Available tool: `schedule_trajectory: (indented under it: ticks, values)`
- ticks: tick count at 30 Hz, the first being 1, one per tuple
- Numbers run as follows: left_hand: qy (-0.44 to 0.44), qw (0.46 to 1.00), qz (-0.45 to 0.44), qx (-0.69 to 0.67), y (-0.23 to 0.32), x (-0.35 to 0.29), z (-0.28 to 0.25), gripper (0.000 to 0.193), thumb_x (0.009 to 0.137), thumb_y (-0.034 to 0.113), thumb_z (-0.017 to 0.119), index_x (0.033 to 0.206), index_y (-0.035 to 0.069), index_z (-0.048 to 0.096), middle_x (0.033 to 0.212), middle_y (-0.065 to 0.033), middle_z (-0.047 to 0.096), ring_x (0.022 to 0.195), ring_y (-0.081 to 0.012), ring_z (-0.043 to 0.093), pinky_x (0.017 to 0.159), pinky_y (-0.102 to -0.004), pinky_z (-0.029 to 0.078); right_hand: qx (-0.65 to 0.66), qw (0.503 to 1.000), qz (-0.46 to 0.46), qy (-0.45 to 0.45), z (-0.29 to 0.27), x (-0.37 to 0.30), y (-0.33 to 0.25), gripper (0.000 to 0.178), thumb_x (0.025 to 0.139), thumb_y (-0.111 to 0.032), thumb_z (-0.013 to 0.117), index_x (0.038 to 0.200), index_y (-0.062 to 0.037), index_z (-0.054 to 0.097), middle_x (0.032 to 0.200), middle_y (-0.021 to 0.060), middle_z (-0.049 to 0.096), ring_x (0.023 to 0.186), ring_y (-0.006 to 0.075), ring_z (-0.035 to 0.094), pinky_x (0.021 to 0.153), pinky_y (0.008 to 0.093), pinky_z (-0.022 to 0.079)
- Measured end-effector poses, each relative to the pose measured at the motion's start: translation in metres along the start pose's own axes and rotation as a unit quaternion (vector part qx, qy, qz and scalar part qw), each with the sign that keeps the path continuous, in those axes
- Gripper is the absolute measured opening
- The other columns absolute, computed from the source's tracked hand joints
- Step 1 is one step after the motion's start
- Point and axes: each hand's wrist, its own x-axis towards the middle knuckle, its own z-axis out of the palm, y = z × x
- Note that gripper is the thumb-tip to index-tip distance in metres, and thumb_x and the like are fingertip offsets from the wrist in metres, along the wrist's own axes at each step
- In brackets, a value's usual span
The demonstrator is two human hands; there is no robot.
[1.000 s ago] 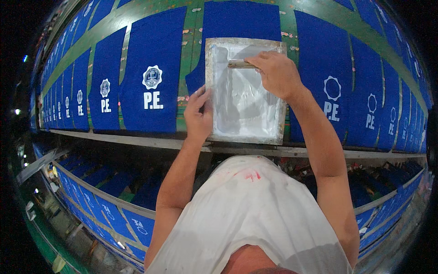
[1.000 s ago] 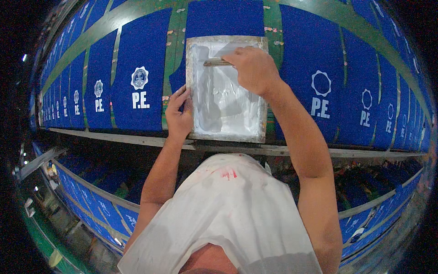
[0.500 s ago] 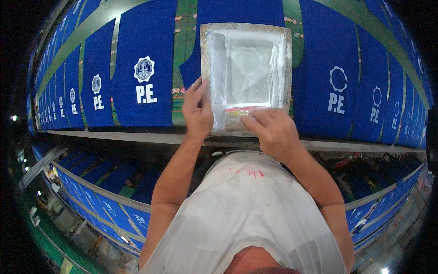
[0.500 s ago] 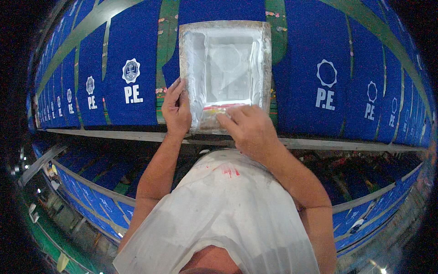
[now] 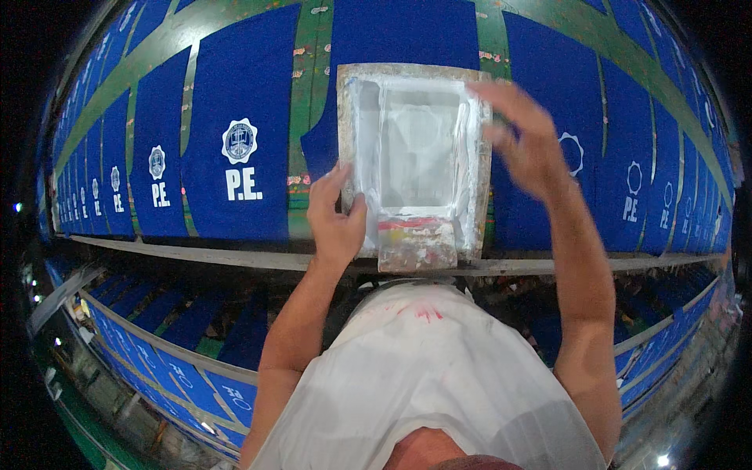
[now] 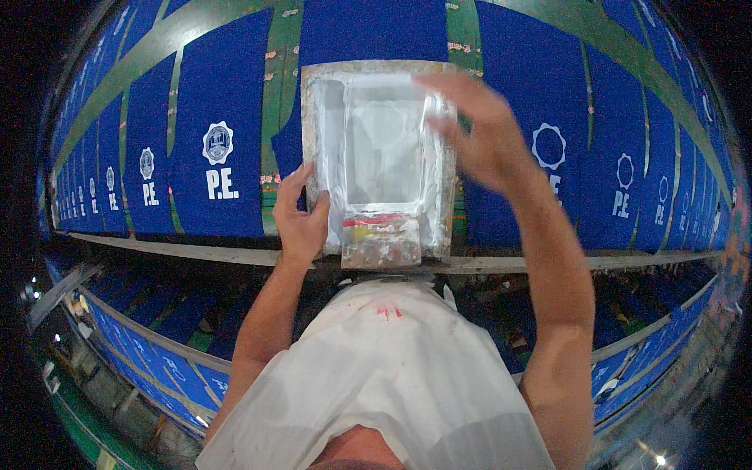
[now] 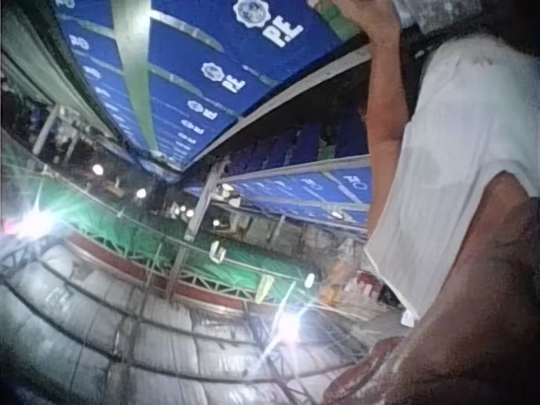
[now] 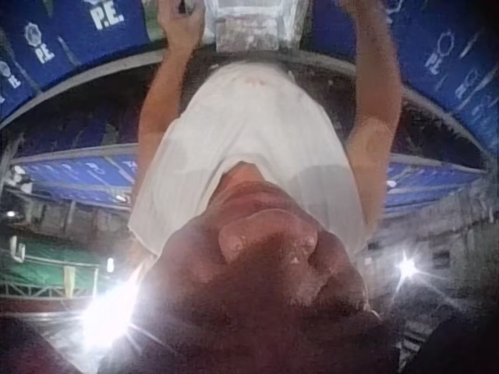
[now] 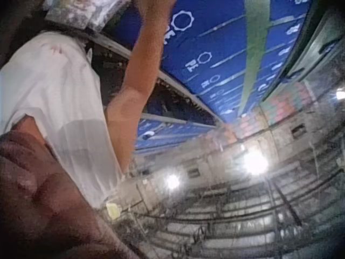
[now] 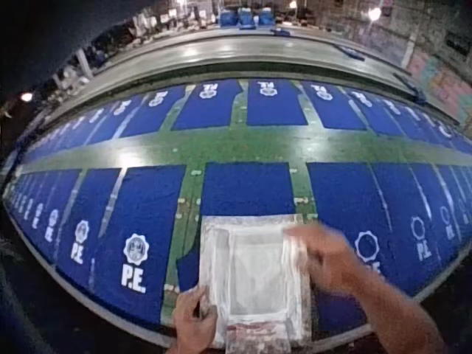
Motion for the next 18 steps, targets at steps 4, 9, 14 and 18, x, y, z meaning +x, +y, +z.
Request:
schedule_trajectory:
  ticks: [4, 9, 14, 18]
  values:
    - [-0.005, 0.999, 0.020, 0.042, 0.006, 0.000, -0.003, 0.049, 0.088, -0.003, 0.080, 0.136, 0.003, 0.078, 0.141, -0.0263, 0.074, 0.129, -0.0444, 0.069, 0.115, -0.0520, 0.051, 0.252, 0.961, 0.083, -0.073, -0.011, 0.099, 0.081, 0.076, 0.123, -0.061, 0.039, 0.160, -0.0003, 0.065, 0.150, 0.0206, 0.073, 0.142, 0.0351, 0.069, 0.128, 0.0487, 0.049]
    - [0.003, 0.999, 0.037, 0.035, 0.009, -0.004, -0.002, 0.040, 0.088, -0.008, 0.078, 0.125, 0.006, 0.080, 0.140, -0.0296, 0.073, 0.122, -0.0445, 0.069, 0.110, -0.0519, 0.052, 0.429, 0.864, 0.196, -0.177, 0.013, 0.155, 0.128, 0.085, 0.121, -0.068, 0.035, 0.161, 0.0018, 0.062, 0.149, 0.0234, 0.073, 0.141, 0.0336, 0.070, 0.126, 0.0459, 0.051]
    - [0.002, 1.000, 0.030, -0.004, 0.009, -0.003, 0.000, 0.034, 0.084, -0.011, 0.078, 0.114, 0.006, 0.078, 0.143, -0.0314, 0.072, 0.121, -0.0431, 0.069, 0.108, -0.0511, 0.051, 0.471, 0.824, 0.243, -0.202, 0.031, 0.160, 0.147, 0.087, 0.120, -0.071, 0.036, 0.163, 0.0009, 0.061, 0.154, 0.0238, 0.069, 0.140, 0.0322, 0.069, 0.123, 0.0430, 0.054]
    - [0.008, 0.998, 0.063, -0.016, 0.006, -0.004, -0.003, 0.029, 0.082, -0.011, 0.078, 0.106, 0.006, 0.075, 0.147, -0.0331, 0.070, 0.121, -0.0424, 0.069, 0.107, -0.0510, 0.052, 0.469, 0.823, 0.267, -0.180, 0.033, 0.161, 0.143, 0.086, 0.120, -0.071, 0.041, 0.161, 0.0023, 0.062, 0.148, 0.0218, 0.073, 0.135, 0.0301, 0.072, 0.121, 0.0407, 0.054]
